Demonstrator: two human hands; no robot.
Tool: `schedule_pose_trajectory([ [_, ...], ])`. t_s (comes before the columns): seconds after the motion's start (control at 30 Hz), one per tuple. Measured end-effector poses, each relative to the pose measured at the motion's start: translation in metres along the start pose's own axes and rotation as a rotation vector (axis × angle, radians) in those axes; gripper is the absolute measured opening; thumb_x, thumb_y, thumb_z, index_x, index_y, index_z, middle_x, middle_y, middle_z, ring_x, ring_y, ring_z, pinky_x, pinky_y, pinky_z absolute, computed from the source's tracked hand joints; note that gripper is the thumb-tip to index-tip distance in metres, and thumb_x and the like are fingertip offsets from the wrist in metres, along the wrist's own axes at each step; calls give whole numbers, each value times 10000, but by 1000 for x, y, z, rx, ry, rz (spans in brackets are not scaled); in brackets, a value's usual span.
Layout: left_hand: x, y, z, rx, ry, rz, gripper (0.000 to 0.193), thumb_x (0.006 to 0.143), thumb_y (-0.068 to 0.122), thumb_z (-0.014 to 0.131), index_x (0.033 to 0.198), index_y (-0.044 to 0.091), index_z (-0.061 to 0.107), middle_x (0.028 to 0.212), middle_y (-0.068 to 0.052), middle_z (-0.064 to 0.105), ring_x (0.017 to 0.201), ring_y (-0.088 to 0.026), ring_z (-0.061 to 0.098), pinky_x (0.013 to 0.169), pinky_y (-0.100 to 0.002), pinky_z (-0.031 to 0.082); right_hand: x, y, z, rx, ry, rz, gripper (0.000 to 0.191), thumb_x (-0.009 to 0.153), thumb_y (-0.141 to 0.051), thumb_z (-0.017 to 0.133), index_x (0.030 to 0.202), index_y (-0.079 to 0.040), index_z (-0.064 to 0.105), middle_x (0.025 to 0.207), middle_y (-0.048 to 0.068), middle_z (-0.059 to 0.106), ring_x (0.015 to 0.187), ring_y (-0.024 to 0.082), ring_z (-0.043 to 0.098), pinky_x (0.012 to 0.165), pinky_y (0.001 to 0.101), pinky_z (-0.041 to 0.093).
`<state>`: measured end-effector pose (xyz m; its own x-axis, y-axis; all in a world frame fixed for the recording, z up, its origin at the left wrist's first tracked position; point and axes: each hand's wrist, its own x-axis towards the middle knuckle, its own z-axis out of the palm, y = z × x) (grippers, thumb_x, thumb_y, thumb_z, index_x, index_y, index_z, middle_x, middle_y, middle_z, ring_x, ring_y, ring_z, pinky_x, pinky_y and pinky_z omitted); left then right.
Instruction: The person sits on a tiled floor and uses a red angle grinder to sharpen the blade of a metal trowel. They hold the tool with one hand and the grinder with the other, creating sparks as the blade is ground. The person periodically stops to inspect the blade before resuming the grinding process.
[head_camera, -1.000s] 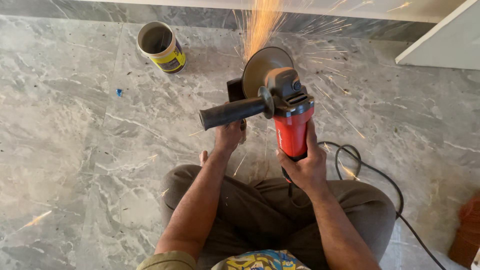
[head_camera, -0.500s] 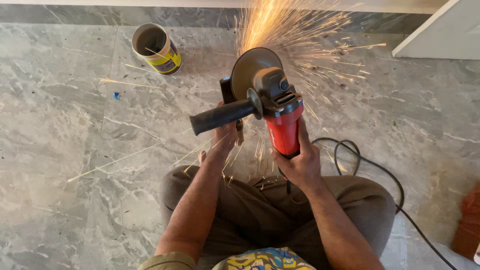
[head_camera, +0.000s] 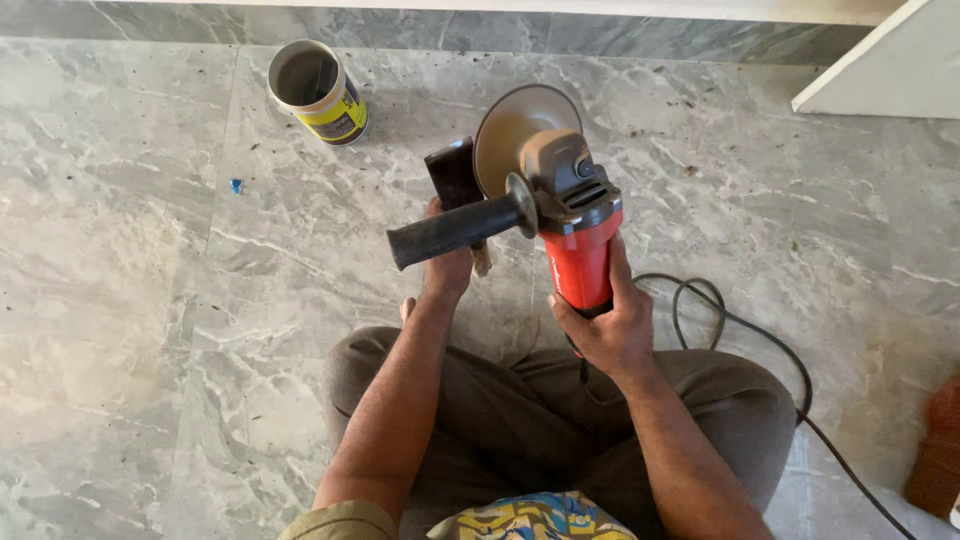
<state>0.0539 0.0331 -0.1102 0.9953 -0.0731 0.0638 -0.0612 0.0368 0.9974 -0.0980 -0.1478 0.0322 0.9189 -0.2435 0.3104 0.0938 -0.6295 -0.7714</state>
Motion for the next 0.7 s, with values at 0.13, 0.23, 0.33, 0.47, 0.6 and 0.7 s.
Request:
schedule_pose_trajectory([
  [0.13,-1,6,1,99,4,129,266,1041,187,555,1260,35,566,1054,-62,654,958,-143,634,845,-325,533,0,0,2,52,-56,157,974,789,-208,816,1590,-19,296,1095,185,765,921,309,795,829,394,630],
  [0.23,-2,10,6,-100,-12,-13,282,1019,201,598,1247,37,567,955,-37,636,830,-125,605,738,-307,522,1,2,3,44,-36,75,974,806,-192,815,1598,2,283,1150,206,749,1006,335,779,859,405,622],
  [0.33,-3,12,8,-127,-18,-39,290,1026,227,619,1234,31,571,921,-26,633,792,-111,596,707,-296,520,2,3,4,18,-20,18,964,817,-183,820,1598,2,287,1185,228,735,1043,354,766,875,414,614],
  [0.47,-5,9,7,-12,-30,68,309,1037,245,613,1255,30,575,953,-31,645,837,-98,607,750,-287,528,1,2,5,8,-36,49,983,802,-192,828,1595,7,282,1184,222,733,1031,349,763,863,411,615],
  [0.6,-3,-2,6,105,-76,44,333,1033,269,593,1270,43,529,950,-31,635,838,-97,611,739,-285,517,-1,-2,7,15,-54,67,955,801,-186,814,1590,-4,307,1187,207,737,1036,343,769,856,408,618],
  [0.7,-2,-14,7,16,-76,27,318,1036,266,622,1262,56,546,938,-43,635,823,-110,596,726,-299,515,-1,-5,12,-3,-52,24,965,795,-201,828,1585,-5,309,1190,213,732,1045,354,761,865,413,610],
])
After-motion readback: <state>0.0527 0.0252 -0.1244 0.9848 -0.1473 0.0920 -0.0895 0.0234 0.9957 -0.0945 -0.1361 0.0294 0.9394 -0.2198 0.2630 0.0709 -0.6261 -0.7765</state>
